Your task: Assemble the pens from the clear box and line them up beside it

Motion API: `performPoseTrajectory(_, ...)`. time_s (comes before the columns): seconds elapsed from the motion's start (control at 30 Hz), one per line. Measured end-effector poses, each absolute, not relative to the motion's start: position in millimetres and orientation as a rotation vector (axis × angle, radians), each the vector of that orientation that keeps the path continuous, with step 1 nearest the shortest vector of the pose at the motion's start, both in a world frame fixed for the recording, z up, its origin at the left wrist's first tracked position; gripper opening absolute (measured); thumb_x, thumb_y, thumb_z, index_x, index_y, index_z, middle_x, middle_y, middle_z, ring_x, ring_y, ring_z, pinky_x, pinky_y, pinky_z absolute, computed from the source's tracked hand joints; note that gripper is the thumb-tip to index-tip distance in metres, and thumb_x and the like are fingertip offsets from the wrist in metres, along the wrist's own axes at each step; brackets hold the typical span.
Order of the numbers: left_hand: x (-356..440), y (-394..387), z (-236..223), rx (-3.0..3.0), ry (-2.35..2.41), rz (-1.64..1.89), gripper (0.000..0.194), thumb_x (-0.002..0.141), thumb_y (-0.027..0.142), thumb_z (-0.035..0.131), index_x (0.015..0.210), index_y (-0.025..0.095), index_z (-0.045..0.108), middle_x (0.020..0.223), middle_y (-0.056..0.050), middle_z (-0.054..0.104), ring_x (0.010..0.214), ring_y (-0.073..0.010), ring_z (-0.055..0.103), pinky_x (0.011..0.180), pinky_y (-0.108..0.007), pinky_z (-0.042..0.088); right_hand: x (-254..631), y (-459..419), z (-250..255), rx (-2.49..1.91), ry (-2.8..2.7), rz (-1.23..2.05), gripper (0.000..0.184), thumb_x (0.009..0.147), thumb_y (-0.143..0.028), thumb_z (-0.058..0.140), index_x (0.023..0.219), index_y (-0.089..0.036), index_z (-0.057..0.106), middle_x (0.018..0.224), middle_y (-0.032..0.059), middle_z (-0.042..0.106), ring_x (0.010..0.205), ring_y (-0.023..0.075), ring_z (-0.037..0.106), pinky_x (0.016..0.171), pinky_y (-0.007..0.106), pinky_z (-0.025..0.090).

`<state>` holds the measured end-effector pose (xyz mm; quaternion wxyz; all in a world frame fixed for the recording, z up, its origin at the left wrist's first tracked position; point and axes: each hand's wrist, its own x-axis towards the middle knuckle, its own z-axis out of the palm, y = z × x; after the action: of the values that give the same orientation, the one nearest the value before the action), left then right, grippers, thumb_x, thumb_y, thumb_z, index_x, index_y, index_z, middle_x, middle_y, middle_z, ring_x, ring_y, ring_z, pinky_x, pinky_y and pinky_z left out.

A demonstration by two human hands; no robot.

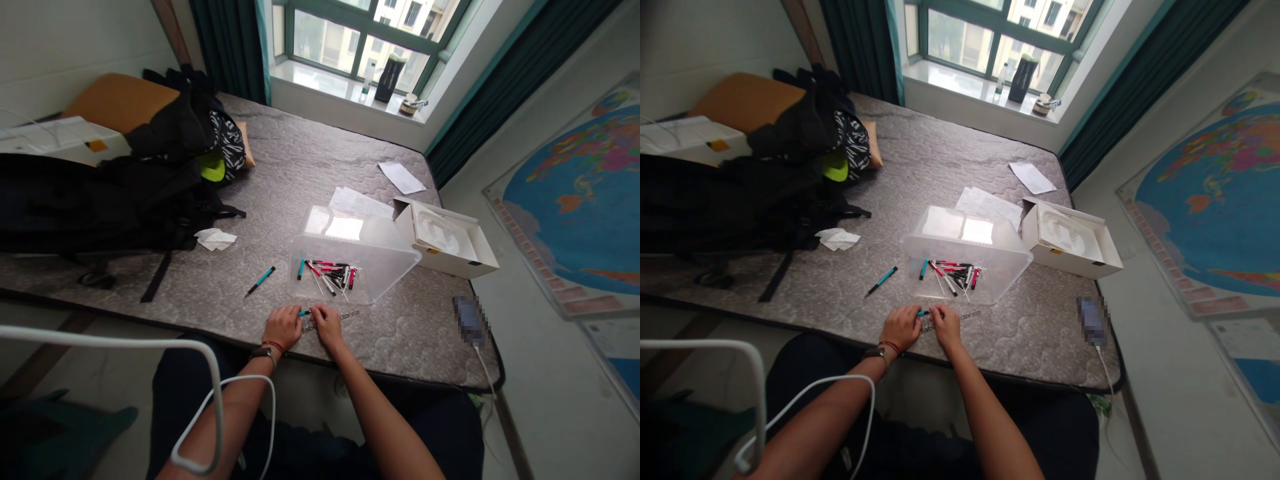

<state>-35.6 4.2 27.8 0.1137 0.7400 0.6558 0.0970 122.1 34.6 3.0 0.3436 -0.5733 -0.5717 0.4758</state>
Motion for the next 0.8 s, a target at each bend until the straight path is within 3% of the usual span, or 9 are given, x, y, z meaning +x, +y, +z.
performPoseTrajectory(0.2, -36, 4, 27, 2.159, 1.916, 0.297, 0.02, 0.087, 0.023, 0.045, 0.102, 0.023, 0.058, 0.095, -0.008, 0.064, 0.093, -0.0249, 0.055, 0.079, -0.036, 0.037, 128, 31, 6, -1.386, -1.565, 1.296, 0.025, 0.088, -0.039, 0.057, 0.102, -0.022, 0.069, 0.083, 0.0033, 0.073, 0.071, 0.0184, 0.068, 0.072, 0.03, 0.051)
performPoseTrajectory(0.37, -35, 4, 27, 2.146, 1.919, 0.277, 0.023, 0.087, 0.023, 0.045, 0.105, 0.023, 0.059, 0.096, -0.008, 0.065, 0.094, -0.0249, 0.055, 0.08, -0.037, 0.037, 126, 29, 12, -1.473, -1.683, 1.187, 0.022, 0.093, -0.039, 0.05, 0.092, -0.023, 0.066, 0.074, 0.001, 0.07, 0.067, 0.0176, 0.064, 0.067, 0.028, 0.045)
performPoseTrajectory(0.6, -35, 4, 27, 2.165, 1.925, 0.288, 0.023, 0.086, 0.023, 0.046, 0.105, 0.022, 0.059, 0.096, -0.008, 0.065, 0.093, -0.0252, 0.056, 0.078, -0.037, 0.036, 119, 27, 17, -1.628, -1.933, 0.87, 0.038, 0.098, -0.041, 0.04, 0.073, -0.022, 0.061, 0.067, 0.0026, 0.063, 0.062, 0.017, 0.055, 0.062, 0.027, 0.031)
performPoseTrajectory(0.73, -35, 4, 26, 2.176, 1.927, 0.274, 0.021, 0.087, 0.023, 0.045, 0.103, 0.022, 0.059, 0.095, -0.008, 0.065, 0.092, -0.0247, 0.056, 0.077, -0.036, 0.036, 119, 30, 17, -1.66, -1.946, 0.869, 0.042, 0.099, -0.044, 0.038, 0.072, -0.023, 0.062, 0.064, 0.002, 0.061, 0.06, 0.0167, 0.054, 0.06, 0.027, 0.029)
performPoseTrajectory(0.8, -35, 4, 26, 2.183, 1.928, 0.271, 0.021, 0.088, 0.023, 0.045, 0.103, 0.022, 0.058, 0.095, -0.008, 0.065, 0.092, -0.0248, 0.056, 0.077, -0.036, 0.036, 120, 31, 17, -1.636, -1.925, 0.912, 0.034, 0.097, -0.043, 0.041, 0.08, -0.023, 0.063, 0.065, 0.0004, 0.061, 0.061, 0.0165, 0.054, 0.06, 0.026, 0.03)
